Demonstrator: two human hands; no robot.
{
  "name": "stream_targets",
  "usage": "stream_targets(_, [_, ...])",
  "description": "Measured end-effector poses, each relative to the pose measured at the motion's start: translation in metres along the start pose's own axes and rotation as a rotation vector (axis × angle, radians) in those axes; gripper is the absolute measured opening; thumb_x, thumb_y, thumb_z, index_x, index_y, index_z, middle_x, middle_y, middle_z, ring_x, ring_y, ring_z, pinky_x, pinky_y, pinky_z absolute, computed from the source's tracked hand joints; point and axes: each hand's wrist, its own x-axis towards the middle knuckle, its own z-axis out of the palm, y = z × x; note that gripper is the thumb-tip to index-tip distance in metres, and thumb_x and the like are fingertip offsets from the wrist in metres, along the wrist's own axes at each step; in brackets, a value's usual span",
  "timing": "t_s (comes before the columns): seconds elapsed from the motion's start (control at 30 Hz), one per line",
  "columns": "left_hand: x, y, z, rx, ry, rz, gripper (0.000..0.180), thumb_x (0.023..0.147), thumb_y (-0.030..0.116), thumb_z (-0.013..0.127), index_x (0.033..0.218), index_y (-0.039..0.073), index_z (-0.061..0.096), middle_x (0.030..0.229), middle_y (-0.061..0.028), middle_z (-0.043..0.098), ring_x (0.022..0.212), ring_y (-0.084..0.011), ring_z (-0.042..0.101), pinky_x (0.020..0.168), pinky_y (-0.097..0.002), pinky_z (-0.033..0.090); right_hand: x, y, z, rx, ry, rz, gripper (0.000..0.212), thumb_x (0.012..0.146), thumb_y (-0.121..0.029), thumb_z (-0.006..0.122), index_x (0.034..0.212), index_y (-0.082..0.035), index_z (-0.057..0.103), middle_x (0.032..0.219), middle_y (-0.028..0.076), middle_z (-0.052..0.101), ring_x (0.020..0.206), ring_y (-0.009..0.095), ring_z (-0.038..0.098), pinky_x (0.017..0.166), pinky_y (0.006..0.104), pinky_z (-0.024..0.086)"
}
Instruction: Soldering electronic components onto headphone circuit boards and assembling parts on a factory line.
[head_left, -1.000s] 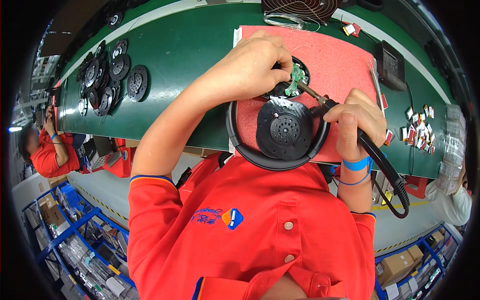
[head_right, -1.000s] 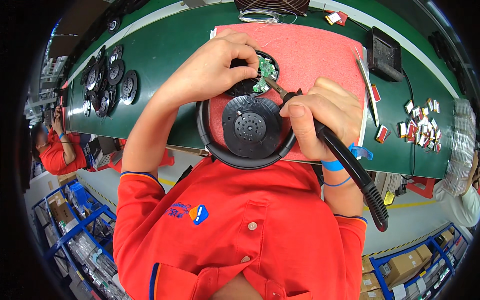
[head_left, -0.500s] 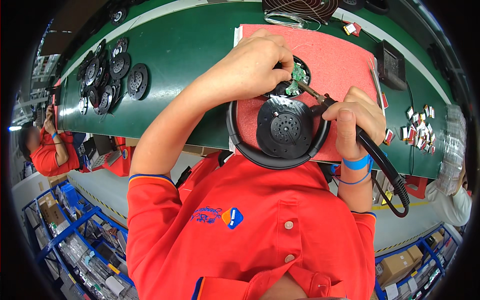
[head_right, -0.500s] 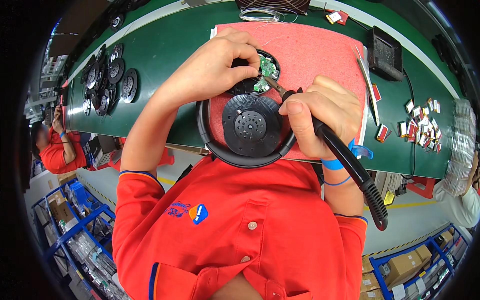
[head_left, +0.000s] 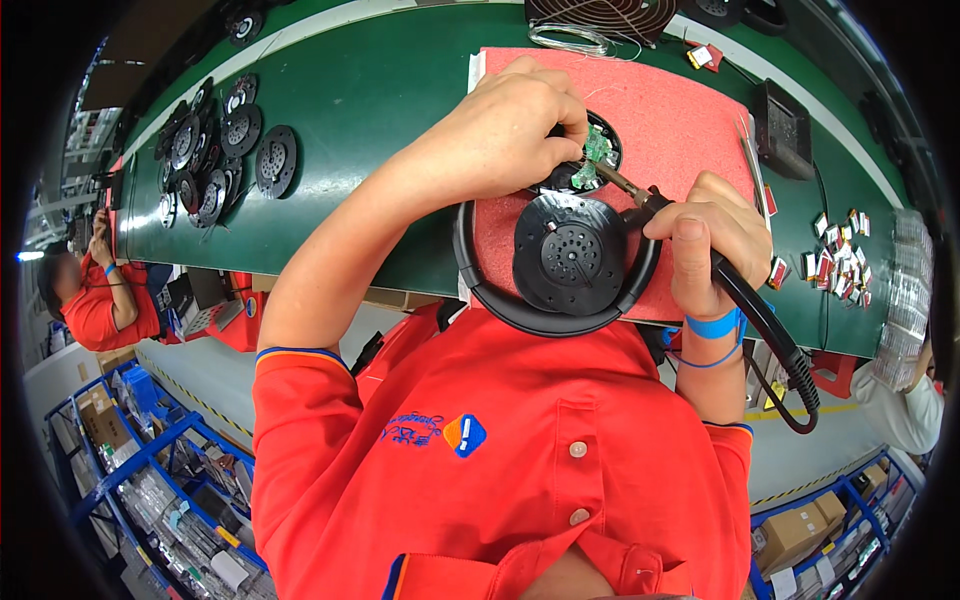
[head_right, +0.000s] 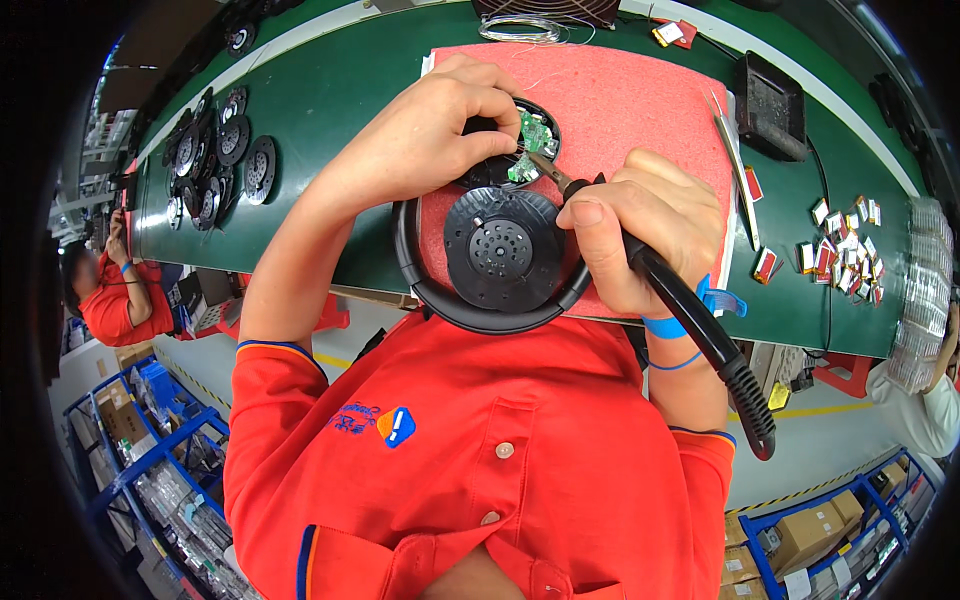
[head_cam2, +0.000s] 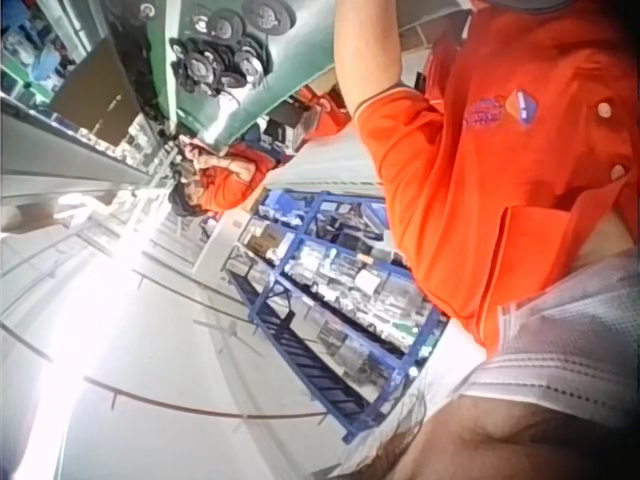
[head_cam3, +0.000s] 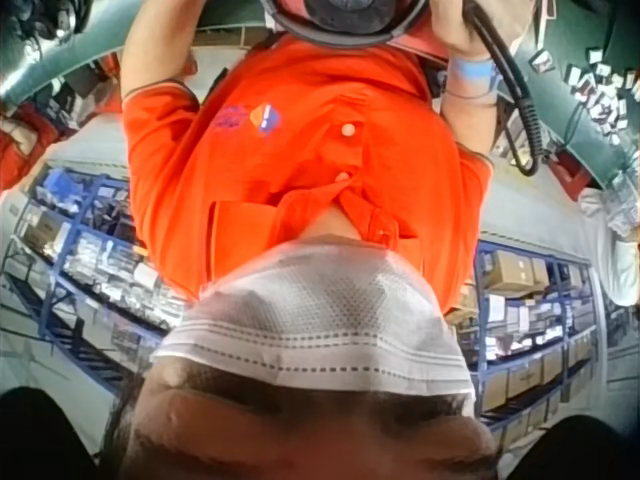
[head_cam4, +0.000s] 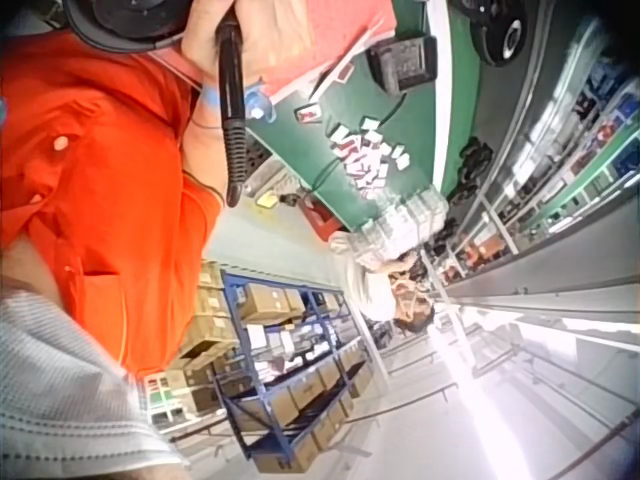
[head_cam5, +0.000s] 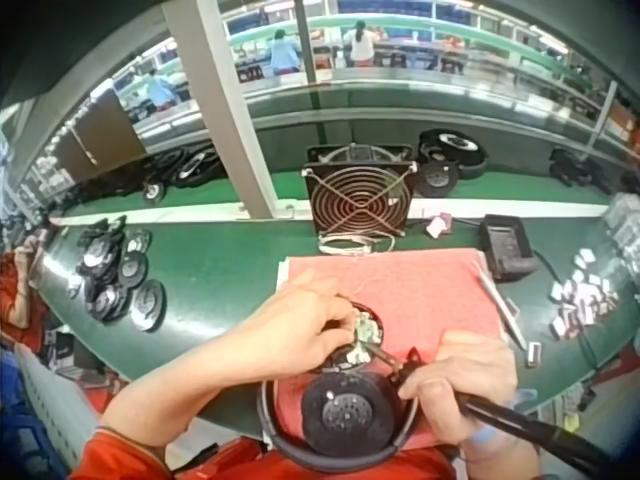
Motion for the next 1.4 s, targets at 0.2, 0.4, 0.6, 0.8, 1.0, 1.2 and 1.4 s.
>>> stream_targets(0.2, [-0.0003, 0.0014, -0.0006, 0.007, -0.006, -0.006, 0.011, 0.075, 0.009, 0.065, 0.082, 0.001, 0.066, 0.106, -0.0131, 0.062, 0.102, -0.0299, 0.054, 0.089, -0.0365, 0.043, -0.0012, 0.0001, -0.0028, 0.003, 0.003, 0.004, 0.034, 0.089, -0.017, 0.051, 0.061, 0.001, 0.057, 0.055, 0.006, 0.055, 0.048, 0.015, 0.04, 0.045, 0.0289, 0.03])
stream_targets(0.4, [-0.0007, 0.0015, 0.0002, 0.005, -0.005, -0.003, 0.011, 0.076, 0.009, 0.065, 0.082, 0.0, 0.066, 0.107, -0.0139, 0.062, 0.103, -0.0299, 0.054, 0.089, -0.0361, 0.043, -0.0021, 0.0021, -0.0053, 0.04, 0.054, -0.014, 0.02, 0.085, -0.01, 0.059, 0.066, -0.003, 0.062, 0.056, 0.007, 0.058, 0.046, 0.018, 0.049, 0.044, 0.0286, 0.037])
stream_targets(0.6, [-0.0005, -0.0008, 0.0031, -0.115, 0.018, -0.074, 0.012, 0.076, 0.01, 0.064, 0.081, -0.001, 0.067, 0.106, -0.0149, 0.062, 0.097, -0.0285, 0.058, 0.086, -0.0346, 0.045, -0.0031, 0.0014, 0.0, 0.029, 0.109, 0.011, 0.036, 0.091, -0.018, 0.052, 0.062, 0.002, 0.058, 0.056, 0.006, 0.056, 0.049, 0.014, 0.04, 0.046, 0.028, 0.029])
stream_targets(0.8, [0.0034, 0.0007, 0.003, -0.171, 0.013, -0.127, 0.014, 0.074, 0.011, 0.064, 0.079, -0.001, 0.068, 0.103, -0.0146, 0.063, 0.094, -0.0263, 0.06, 0.083, -0.0329, 0.046, -0.0024, 0.0039, -0.0006, 0.016, 0.083, -0.005, 0.034, 0.09, -0.016, 0.052, 0.062, 0.002, 0.059, 0.057, 0.006, 0.057, 0.049, 0.014, 0.04, 0.046, 0.028, 0.03])
stream_targets(1.0, [0.005, 0.0007, 0.0028, -0.192, 0.003, -0.149, 0.014, 0.073, 0.011, 0.064, 0.078, -0.001, 0.068, 0.102, -0.0139, 0.063, 0.093, -0.0255, 0.06, 0.083, -0.0325, 0.046, -0.0002, 0.0046, -0.0001, 0.006, 0.057, -0.021, 0.028, 0.088, -0.011, 0.052, 0.063, 0.001, 0.058, 0.059, 0.007, 0.059, 0.049, 0.015, 0.042, 0.045, 0.028, 0.032])
stream_targets(1.2, [0.0048, 0.002, 0.0044, -0.182, 0.004, -0.17, 0.013, 0.072, 0.012, 0.064, 0.076, 0.0, 0.067, 0.1, -0.013, 0.063, 0.094, -0.0258, 0.059, 0.084, -0.0332, 0.045, 0.0005, 0.0049, 0.0012, 0.002, 0.044, -0.032, 0.025, 0.086, -0.009, 0.051, 0.065, 0.001, 0.059, 0.06, 0.008, 0.06, 0.048, 0.016, 0.043, 0.045, 0.0287, 0.033])
stream_targets(1.4, [0.0042, 0.0034, 0.0073, -0.154, 0.046, -0.162, 0.012, 0.072, 0.011, 0.064, 0.072, 0.0, 0.066, 0.098, -0.0123, 0.064, 0.093, -0.0261, 0.059, 0.083, -0.034, 0.045, -0.0009, 0.0055, 0.002, 0.009, 0.038, -0.025, 0.024, 0.086, -0.009, 0.052, 0.066, 0.001, 0.06, 0.061, 0.008, 0.06, 0.049, 0.016, 0.044, 0.045, 0.0287, 0.034])
